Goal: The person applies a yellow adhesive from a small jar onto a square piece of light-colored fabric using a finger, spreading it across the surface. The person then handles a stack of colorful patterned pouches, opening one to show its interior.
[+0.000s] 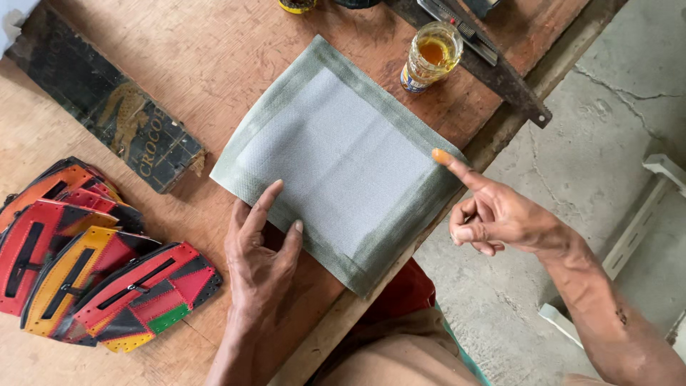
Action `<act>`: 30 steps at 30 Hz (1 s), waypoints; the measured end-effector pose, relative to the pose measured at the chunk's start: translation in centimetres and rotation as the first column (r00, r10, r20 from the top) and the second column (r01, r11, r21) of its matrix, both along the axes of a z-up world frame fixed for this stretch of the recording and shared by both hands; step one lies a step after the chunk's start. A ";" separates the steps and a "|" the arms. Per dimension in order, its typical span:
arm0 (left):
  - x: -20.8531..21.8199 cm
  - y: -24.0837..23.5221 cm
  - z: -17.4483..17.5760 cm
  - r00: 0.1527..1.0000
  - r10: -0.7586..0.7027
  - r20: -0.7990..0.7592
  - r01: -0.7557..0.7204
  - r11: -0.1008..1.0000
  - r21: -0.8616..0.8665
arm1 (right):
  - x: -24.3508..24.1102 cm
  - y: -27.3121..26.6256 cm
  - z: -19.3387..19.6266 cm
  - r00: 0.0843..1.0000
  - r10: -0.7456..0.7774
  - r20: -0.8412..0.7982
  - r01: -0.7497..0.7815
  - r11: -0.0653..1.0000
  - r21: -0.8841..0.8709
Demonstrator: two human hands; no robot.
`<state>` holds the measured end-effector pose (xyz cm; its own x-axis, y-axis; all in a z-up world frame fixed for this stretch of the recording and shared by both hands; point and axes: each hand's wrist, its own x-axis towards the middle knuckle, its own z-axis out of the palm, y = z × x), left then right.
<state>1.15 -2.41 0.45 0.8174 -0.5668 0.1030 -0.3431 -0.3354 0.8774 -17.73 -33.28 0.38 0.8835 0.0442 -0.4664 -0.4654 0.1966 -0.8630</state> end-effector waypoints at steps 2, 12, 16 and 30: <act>0.1 0.0 0.2 1.000 0.007 0.012 -0.008 1.000 0.013 | 0.1 0.7 0.3 0.991 0.015 -0.133 -0.025 0.997 -0.076; 0.1 0.9 0.0 1.000 -0.012 -0.002 0.012 0.998 -0.057 | 1.6 14.3 2.8 0.785 0.335 -0.521 -0.595 0.643 -0.483; 0.3 1.0 -0.5 0.999 -0.018 0.029 0.019 0.999 -0.047 | 2.0 12.4 3.3 0.865 0.297 -0.405 -0.486 0.696 -0.529; 0.3 1.1 -0.7 0.997 -0.008 0.080 0.009 1.000 -0.017 | 2.6 13.8 3.4 0.724 0.334 -0.604 -0.688 0.291 -0.665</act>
